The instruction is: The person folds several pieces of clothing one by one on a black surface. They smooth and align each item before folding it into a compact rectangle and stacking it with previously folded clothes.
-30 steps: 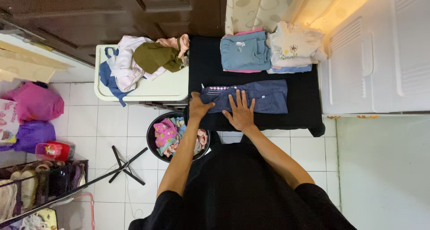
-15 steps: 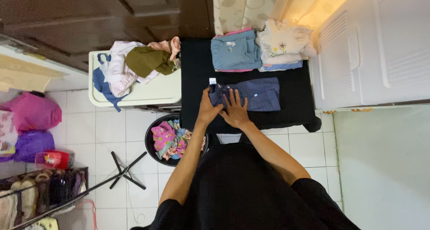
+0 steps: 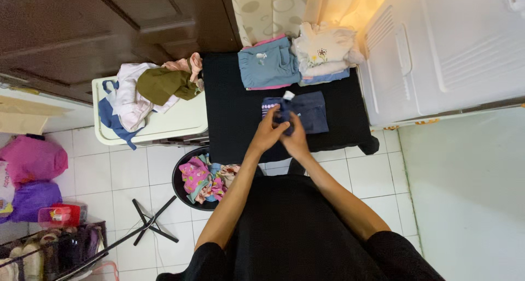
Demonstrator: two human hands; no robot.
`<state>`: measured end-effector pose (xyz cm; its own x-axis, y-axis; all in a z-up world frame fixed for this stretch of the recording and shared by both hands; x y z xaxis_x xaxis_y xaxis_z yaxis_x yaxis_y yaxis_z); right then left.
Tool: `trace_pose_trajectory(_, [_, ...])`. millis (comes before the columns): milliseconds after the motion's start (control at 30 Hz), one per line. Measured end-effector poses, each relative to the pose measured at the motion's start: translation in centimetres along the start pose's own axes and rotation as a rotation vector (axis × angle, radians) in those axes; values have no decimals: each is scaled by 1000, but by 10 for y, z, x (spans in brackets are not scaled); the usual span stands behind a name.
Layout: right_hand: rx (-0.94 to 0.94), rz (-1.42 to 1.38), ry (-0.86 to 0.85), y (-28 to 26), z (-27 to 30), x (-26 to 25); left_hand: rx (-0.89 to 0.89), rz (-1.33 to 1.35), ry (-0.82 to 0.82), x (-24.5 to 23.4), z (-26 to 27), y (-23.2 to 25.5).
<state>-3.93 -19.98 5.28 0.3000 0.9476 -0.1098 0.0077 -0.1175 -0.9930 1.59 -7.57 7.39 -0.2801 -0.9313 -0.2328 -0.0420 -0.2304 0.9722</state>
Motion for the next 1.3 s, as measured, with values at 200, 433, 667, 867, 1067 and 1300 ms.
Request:
trace_pose_trajectory(200, [220, -165, 133, 35, -18, -44, -73, -145, 130, -2, 5, 0])
trace_pose_trajectory(433, [349, -289, 121, 42, -34, -90, 272, -448, -36, 26, 10, 3])
trace_pose_trajectory(667, [362, -143, 123, 57, -42, -107, 141, -462, 8, 49, 6, -7])
trace_pose_trajectory(867, [274, 185, 168, 58, -39, -108, -64, -427, 17, 52, 15, -27])
trace_pose_trajectory(1067, [204, 257, 174, 57, -37, -110, -10, -242, 152, 53, 22, -29])
trace_pose_trajectory(1300, [77, 272, 106, 41, -37, -114, 232, -526, 67, 33, 17, -16])
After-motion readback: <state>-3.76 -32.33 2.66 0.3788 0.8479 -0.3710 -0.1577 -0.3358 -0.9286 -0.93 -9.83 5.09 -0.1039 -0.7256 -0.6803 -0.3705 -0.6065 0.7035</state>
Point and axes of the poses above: each hand's wrist, its own z-axis away from the middle knuckle, its own x-axis out of the palm, y = z × x, the point moved 2 cm from there along -z, towards the middle knuckle, and after that the axes turned 5 degrees about y, right-handed, at the moved point
